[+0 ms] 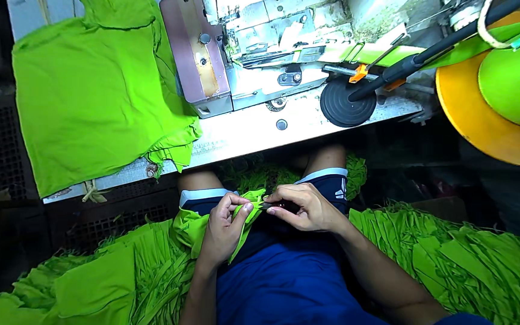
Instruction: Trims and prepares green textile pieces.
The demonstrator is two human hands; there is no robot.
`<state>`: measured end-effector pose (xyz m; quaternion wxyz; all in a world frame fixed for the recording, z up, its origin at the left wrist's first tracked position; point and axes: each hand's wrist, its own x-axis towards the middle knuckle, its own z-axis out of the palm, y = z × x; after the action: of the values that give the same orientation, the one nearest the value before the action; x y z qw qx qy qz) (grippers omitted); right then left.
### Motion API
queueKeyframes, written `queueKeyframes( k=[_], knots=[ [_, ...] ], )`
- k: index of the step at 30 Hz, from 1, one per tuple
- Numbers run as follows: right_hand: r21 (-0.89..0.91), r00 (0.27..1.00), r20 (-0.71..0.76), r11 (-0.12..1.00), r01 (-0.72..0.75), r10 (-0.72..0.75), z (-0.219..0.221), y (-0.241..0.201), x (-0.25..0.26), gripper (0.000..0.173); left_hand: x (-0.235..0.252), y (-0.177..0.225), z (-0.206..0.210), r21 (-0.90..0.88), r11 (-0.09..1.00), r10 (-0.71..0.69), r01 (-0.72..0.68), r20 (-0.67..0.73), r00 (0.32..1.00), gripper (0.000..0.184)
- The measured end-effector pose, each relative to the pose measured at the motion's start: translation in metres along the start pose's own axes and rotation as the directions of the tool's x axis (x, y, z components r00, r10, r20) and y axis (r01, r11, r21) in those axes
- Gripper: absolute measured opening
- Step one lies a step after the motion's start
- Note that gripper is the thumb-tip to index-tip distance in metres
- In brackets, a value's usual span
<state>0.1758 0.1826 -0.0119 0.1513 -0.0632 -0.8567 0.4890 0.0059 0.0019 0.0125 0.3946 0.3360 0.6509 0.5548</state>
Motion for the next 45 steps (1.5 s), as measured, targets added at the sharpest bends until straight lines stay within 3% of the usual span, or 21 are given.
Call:
queueKeyframes(
  k=[45],
  knots=[
    [-0.032,1.000,-0.001,0.999,0.020,-0.020,0.0090,-0.0048,0.0045,0.026,-0.0002,0.0005,0.0023,0.021,1.000,-0.004,0.003,0.044,0.999,0.011]
  ],
)
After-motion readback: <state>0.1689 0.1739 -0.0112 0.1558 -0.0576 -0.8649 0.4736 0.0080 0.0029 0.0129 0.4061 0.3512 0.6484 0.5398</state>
